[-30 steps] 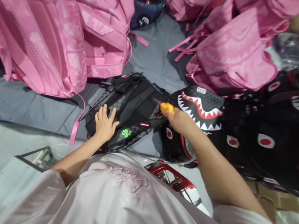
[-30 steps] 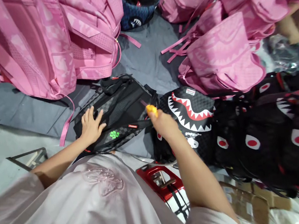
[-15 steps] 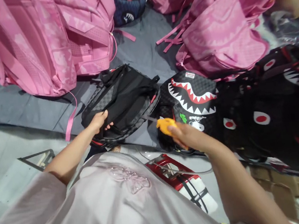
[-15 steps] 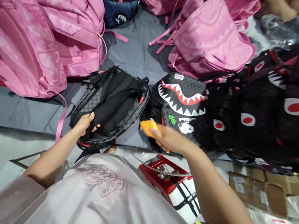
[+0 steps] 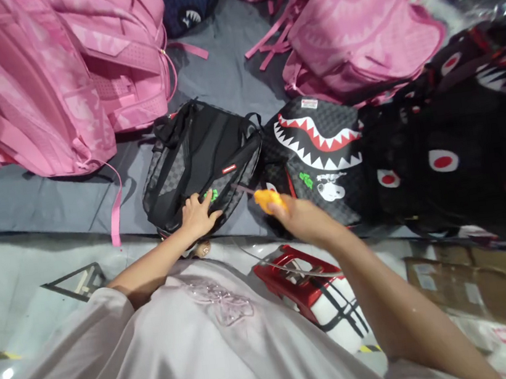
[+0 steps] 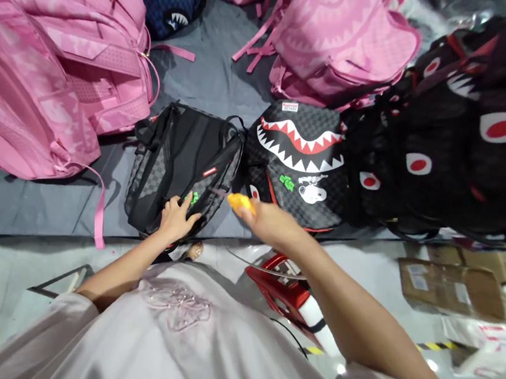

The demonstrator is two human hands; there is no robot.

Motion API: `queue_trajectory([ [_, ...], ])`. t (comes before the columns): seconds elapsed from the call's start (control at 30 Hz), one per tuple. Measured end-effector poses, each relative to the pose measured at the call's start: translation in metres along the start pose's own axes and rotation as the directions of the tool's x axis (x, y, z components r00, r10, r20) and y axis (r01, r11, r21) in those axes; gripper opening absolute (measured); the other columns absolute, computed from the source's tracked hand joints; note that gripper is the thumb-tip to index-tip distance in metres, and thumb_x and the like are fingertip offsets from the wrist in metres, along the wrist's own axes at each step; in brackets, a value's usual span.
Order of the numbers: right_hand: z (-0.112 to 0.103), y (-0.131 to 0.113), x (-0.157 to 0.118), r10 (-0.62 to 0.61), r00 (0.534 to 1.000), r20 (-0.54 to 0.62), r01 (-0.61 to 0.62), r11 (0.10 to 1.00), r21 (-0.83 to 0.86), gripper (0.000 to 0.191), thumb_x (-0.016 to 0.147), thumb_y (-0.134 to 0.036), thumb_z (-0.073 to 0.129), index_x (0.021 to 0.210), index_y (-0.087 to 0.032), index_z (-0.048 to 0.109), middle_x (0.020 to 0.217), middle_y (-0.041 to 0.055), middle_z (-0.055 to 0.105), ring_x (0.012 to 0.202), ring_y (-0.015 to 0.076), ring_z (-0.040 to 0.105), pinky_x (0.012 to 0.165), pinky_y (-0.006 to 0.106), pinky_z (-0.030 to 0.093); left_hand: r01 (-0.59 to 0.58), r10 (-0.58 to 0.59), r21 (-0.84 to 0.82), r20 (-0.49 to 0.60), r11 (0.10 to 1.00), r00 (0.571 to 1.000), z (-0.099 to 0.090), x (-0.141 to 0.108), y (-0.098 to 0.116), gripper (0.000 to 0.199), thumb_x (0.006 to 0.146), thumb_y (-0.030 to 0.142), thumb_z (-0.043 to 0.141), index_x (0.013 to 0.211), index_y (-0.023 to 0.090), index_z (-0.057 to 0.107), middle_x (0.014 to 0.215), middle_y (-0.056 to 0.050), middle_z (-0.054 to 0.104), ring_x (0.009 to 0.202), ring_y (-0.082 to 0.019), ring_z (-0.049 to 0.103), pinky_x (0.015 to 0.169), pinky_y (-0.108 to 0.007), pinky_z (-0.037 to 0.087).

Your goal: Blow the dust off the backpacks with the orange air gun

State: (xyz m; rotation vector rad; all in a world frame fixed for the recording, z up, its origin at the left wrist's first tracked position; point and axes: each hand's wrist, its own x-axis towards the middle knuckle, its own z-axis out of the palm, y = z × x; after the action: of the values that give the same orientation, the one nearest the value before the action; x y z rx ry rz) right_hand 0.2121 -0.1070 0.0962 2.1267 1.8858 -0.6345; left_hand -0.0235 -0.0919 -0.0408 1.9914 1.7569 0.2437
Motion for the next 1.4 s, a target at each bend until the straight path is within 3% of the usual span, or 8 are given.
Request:
queue_trajectory([
  [0.07, 0.022, -0.006, -0.017, -0.001, 0.992, 0.124, 0.002, 1.0, -0.01, 0.038, 0.102, -0.047, 0.037, 0.118, -0.019, 0.058, 0.099, 0.0123, 0.073, 0.092, 0.0283, 0.069, 0.067, 0.029, 0.04, -0.025, 0.007, -0.153, -0.116, 0.988, 0.993, -0.019, 0.003, -0.027, 0.062, 0.088, 0.052, 0.059, 0.143, 0.026, 0.049, 0.146, -0.016, 0.041, 0.133, -0.036, 0.04, 0.106, -0.051, 0.038],
  [0.13, 0.048, -0.015, -0.035, 0.053, 0.988, 0.145, -0.051, 0.999, -0.014, 0.038, 0.103, -0.046, 0.034, 0.118, -0.019, 0.057, 0.095, 0.0116, 0.073, 0.09, 0.0273, 0.07, 0.064, 0.028, 0.038, 0.086, -0.205, -0.422, -0.246, 0.903, 0.947, -0.039, 0.01, -0.062, 0.051, 0.09, 0.044, 0.057, 0.137, 0.022, 0.053, 0.144, -0.014, 0.046, 0.135, -0.031, 0.041, 0.108, -0.044, 0.038],
  [0.23, 0.085, -0.033, -0.054, 0.116, 0.98, 0.162, -0.116, 0.993, -0.006, 0.037, 0.104, -0.045, 0.033, 0.117, -0.018, 0.055, 0.093, 0.0121, 0.074, 0.089, 0.0273, 0.071, 0.063, 0.028, 0.038, 0.41, -0.608, -0.835, 0.118, 0.367, 0.785, -0.061, 0.029, -0.112, 0.034, 0.097, 0.034, 0.043, 0.121, 0.014, 0.057, 0.115, -0.014, 0.063, 0.113, -0.025, 0.06, 0.092, -0.034, 0.05],
  [0.33, 0.113, -0.052, -0.061, 0.179, 0.97, 0.163, -0.178, 0.984, -0.023, 0.039, 0.104, -0.045, 0.032, 0.119, -0.017, 0.054, 0.09, 0.0128, 0.074, 0.089, 0.0281, 0.071, 0.062, 0.029, 0.039, 0.563, -0.509, -0.825, 0.506, -0.048, 0.697, -0.072, 0.049, -0.139, 0.037, 0.102, 0.032, 0.028, 0.11, 0.011, 0.057, 0.086, -0.012, 0.066, 0.081, -0.021, 0.067, 0.07, -0.031, 0.055],
  [0.5, 0.132, -0.07, -0.066, 0.265, 0.959, 0.1, -0.263, 0.964, -0.035, 0.037, 0.104, -0.044, 0.033, 0.118, -0.016, 0.053, 0.089, 0.0128, 0.073, 0.087, 0.0286, 0.072, 0.06, 0.029, 0.039, 0.572, -0.275, -0.757, 0.65, -0.315, 0.709, -0.079, 0.058, -0.145, 0.041, 0.098, 0.049, 0.038, 0.103, 0.013, 0.057, 0.072, -0.006, 0.06, 0.053, -0.014, 0.056, 0.048, -0.024, 0.049],
  [0.8, 0.151, -0.132, -0.046, 0.19, 0.968, 0.164, -0.214, 0.966, 0.144, 0.038, 0.104, -0.046, 0.031, 0.12, -0.02, 0.053, 0.099, 0.0114, 0.073, 0.094, 0.026, 0.07, 0.068, 0.029, 0.041, 0.707, 0.13, -0.628, 0.711, -0.326, 0.691, -0.057, 0.06, -0.114, 0.047, 0.098, 0.053, 0.035, 0.111, 0.015, 0.058, 0.073, -0.006, 0.065, 0.057, -0.016, 0.063, 0.054, -0.026, 0.053],
  [1.13, 0.166, -0.11, -0.043, 0.456, 0.89, 0.001, -0.449, 0.875, 0.18, 0.038, 0.105, -0.044, 0.029, 0.121, -0.016, 0.05, 0.095, 0.0122, 0.072, 0.087, 0.0239, 0.069, 0.064, 0.028, 0.036, 0.725, 0.332, -0.673, 0.657, -0.145, 0.677, -0.053, 0.07, -0.117, 0.082, 0.091, 0.074, 0.024, 0.129, 0.009, 0.057, 0.093, -0.016, 0.074, 0.095, -0.03, 0.072, 0.086, -0.043, 0.056],
  [1.4, 0.159, -0.106, -0.02, 0.432, 0.902, 0.0, -0.417, 0.869, 0.265, 0.037, 0.105, -0.042, 0.033, 0.121, -0.014, 0.051, 0.099, 0.0147, 0.071, 0.091, 0.0259, 0.069, 0.066, 0.028, 0.037, 0.728, 0.318, -0.639, 0.657, -0.247, 0.684, -0.058, 0.074, -0.103, 0.078, 0.094, 0.071, 0.021, 0.122, 0.011, 0.062, 0.065, -0.007, 0.068, 0.045, -0.013, 0.058, 0.041, -0.021, 0.046],
])
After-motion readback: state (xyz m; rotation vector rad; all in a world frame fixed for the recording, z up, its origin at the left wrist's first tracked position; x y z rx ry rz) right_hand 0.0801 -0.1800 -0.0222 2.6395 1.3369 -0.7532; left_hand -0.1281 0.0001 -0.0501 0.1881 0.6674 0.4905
